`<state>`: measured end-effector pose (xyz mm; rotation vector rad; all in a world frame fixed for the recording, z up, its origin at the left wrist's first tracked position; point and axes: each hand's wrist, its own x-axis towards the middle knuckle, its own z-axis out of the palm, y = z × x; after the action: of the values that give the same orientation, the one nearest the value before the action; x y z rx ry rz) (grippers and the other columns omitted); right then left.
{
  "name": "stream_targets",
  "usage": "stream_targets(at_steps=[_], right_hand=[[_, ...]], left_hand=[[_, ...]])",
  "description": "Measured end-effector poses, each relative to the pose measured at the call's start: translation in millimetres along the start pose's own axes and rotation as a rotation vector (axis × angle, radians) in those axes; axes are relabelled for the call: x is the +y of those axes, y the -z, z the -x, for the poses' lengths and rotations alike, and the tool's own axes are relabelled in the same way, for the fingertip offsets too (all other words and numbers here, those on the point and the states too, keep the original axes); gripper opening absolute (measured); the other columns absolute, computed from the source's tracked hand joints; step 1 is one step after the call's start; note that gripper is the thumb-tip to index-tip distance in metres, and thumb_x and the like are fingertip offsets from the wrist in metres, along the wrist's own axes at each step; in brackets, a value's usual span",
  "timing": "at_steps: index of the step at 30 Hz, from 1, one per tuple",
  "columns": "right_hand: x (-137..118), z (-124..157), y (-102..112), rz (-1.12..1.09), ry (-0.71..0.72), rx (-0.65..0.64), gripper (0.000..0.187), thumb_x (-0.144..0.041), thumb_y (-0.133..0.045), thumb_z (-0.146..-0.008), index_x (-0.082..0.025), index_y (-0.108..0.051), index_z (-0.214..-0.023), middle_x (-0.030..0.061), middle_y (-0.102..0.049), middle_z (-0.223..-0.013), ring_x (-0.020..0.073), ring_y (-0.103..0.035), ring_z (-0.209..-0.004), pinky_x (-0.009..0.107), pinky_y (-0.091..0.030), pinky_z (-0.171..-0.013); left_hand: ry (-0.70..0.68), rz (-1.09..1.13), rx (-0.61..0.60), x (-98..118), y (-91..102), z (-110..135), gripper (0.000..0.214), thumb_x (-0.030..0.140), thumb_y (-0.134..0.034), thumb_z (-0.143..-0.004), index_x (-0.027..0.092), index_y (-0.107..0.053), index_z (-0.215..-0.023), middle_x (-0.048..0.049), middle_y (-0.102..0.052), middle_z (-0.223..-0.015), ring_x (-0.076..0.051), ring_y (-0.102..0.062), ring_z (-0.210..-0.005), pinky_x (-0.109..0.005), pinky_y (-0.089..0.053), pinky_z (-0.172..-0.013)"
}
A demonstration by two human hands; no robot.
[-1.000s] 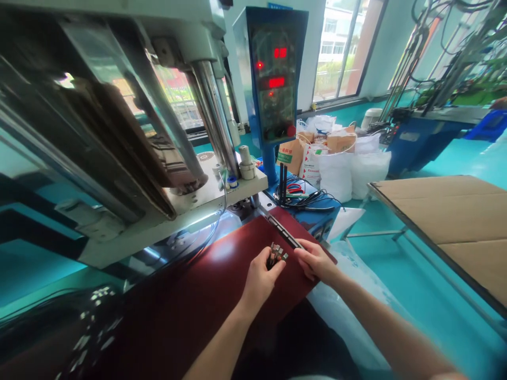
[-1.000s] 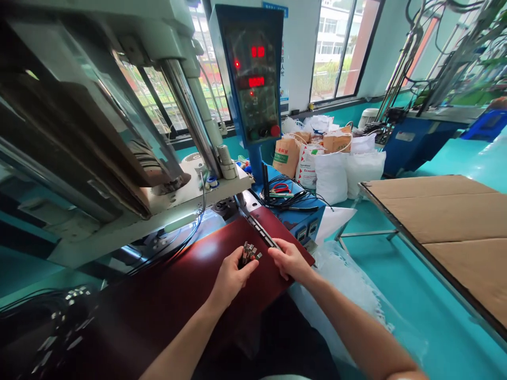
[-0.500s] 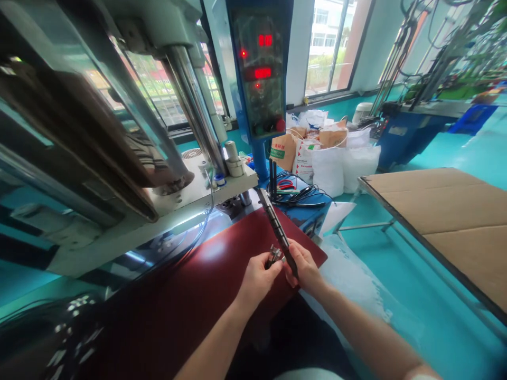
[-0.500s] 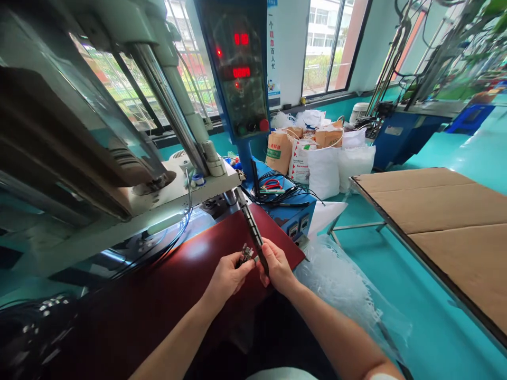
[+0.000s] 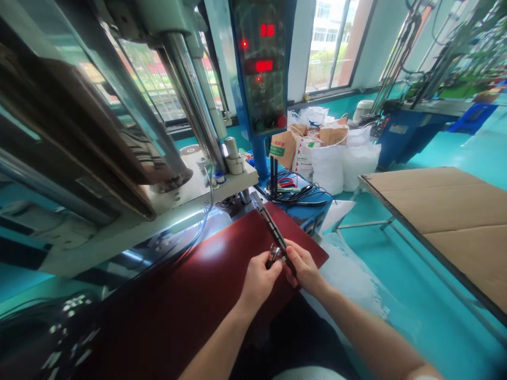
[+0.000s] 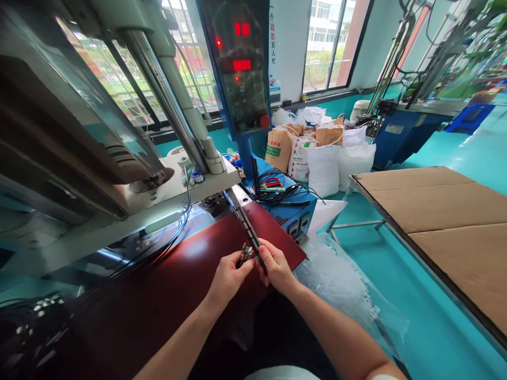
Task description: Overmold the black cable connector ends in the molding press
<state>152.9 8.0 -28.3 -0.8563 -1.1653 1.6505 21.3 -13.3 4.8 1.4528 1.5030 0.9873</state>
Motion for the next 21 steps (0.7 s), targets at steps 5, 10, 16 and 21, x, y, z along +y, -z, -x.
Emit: stream_targets(at_steps=[5,10,16,21], right_hand=[[0,-1,1,0.003,-0.009,-0.024,0.052,-0.05,-0.047,-0.086,-0.013,-0.046,-0.122,-0.0099,-0.043,-0.042,0.0061,-0.036,-0.026,0.015,-0.03,-0.027],[0,-2,1,0.015,-0.016,-0.007,0.053,-0.051,-0.049,-0.084,-0.013,-0.047,-0.121,-0.0101,-0.042,-0.042,0.0059,-0.035,-0.026,0.015,-0.029,-0.026],[-1,-1,0,0.063,-0.018,-0.013,0.052,-0.052,-0.048,-0.085,-0.013,-0.049,-0.12,-0.0095,-0.043,-0.043,0.0063,-0.036,-0.027,0.016,-0.029,-0.027],[-4,-1,-5,0.203,0.042,-0.005,0.047,-0.051,-0.047,-0.085,-0.015,-0.054,-0.116,-0.0084,-0.04,-0.041,0.0059,-0.033,-0.028,0.017,-0.024,-0.027]], left_hand=[[0.005,0.066,-0.054,0,0.4,0,0.021,0.029,-0.051,-0.074,0.014,-0.055,-0.06,0.0028,-0.051,-0.055,-0.01,-0.043,-0.054,-0.021,-0.033,-0.054],[0.009,0.095,-0.025,-3,0.9,-1,0.022,0.03,-0.053,-0.073,0.014,-0.054,-0.059,0.0037,-0.048,-0.053,-0.01,-0.04,-0.053,-0.02,-0.031,-0.052],[0.029,0.123,-0.049,-6,-0.1,-2,0.022,0.03,-0.053,-0.074,0.014,-0.052,-0.059,0.0053,-0.04,-0.05,-0.008,-0.033,-0.049,-0.02,-0.027,-0.048],[0.033,0.199,-0.028,-13,-1.8,-2,0.025,0.033,-0.056,-0.073,0.015,-0.047,-0.058,0.0068,-0.037,-0.049,-0.005,-0.028,-0.043,-0.019,-0.023,-0.043]])
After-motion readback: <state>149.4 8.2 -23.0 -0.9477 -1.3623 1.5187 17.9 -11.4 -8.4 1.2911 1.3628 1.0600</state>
